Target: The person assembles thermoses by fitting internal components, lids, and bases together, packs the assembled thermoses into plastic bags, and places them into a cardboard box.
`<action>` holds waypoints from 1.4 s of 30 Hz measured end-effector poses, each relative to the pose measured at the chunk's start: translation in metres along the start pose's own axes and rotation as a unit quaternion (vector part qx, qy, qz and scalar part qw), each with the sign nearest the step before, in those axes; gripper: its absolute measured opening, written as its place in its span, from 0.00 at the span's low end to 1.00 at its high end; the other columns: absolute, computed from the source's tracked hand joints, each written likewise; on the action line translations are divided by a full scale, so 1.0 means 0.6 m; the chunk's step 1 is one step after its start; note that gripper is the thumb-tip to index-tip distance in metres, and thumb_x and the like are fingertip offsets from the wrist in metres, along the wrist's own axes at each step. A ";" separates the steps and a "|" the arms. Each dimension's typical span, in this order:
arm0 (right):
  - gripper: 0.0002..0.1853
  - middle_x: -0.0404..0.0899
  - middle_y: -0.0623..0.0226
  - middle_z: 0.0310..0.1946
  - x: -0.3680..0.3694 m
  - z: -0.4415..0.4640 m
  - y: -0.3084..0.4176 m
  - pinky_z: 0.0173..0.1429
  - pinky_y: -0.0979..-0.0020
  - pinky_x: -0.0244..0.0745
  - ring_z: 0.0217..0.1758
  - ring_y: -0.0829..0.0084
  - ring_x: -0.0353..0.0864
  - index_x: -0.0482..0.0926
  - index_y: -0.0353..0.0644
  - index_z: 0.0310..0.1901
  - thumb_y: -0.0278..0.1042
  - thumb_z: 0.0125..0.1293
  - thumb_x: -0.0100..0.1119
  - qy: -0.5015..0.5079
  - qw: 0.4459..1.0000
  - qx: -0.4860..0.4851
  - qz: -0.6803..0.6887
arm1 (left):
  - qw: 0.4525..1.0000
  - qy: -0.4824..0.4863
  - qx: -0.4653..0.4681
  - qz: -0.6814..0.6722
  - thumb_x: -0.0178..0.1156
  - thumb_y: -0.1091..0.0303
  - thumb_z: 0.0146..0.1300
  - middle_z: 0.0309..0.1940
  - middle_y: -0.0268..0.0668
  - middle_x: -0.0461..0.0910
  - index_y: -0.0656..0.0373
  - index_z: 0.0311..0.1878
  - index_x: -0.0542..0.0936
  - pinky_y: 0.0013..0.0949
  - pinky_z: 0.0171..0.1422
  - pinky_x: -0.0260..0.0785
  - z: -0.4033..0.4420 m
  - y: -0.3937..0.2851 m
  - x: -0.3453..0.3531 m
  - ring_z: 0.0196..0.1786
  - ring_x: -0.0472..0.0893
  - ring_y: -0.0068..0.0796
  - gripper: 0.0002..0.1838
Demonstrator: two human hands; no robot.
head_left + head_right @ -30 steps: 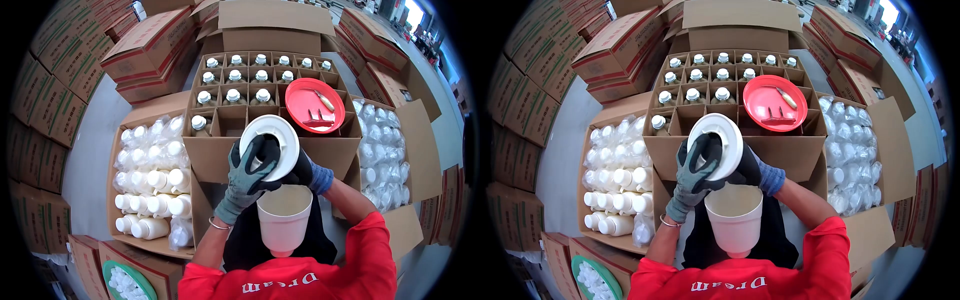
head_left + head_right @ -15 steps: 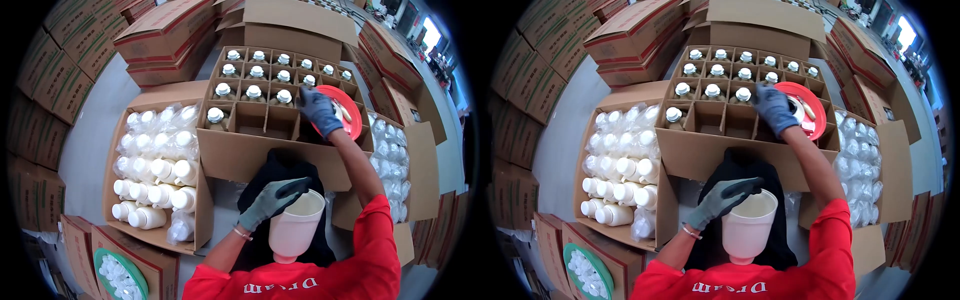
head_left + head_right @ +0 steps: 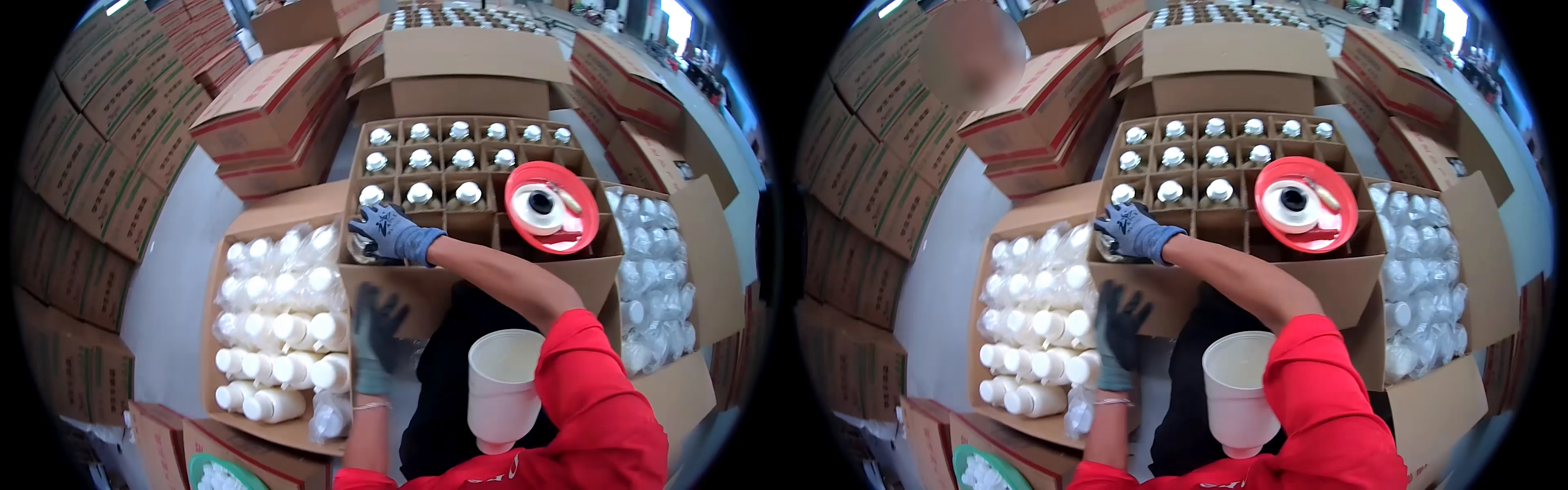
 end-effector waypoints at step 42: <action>0.48 0.63 0.49 0.66 -0.201 -0.668 0.300 0.69 0.47 0.62 0.67 0.44 0.64 0.62 0.45 0.71 0.50 0.47 0.69 -0.160 0.980 0.009 0.117 | 0.812 0.483 -0.074 0.319 0.68 0.49 0.57 0.64 0.41 0.72 0.57 0.69 0.68 0.42 0.72 0.61 -0.202 -0.048 0.240 0.67 0.71 0.39 0.39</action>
Point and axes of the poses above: each hand's wrist, its own z-axis towards the middle knuckle, its own x-axis out of the palm, y = z × x, the point moved 5 cm from there along z, towards the middle knuckle
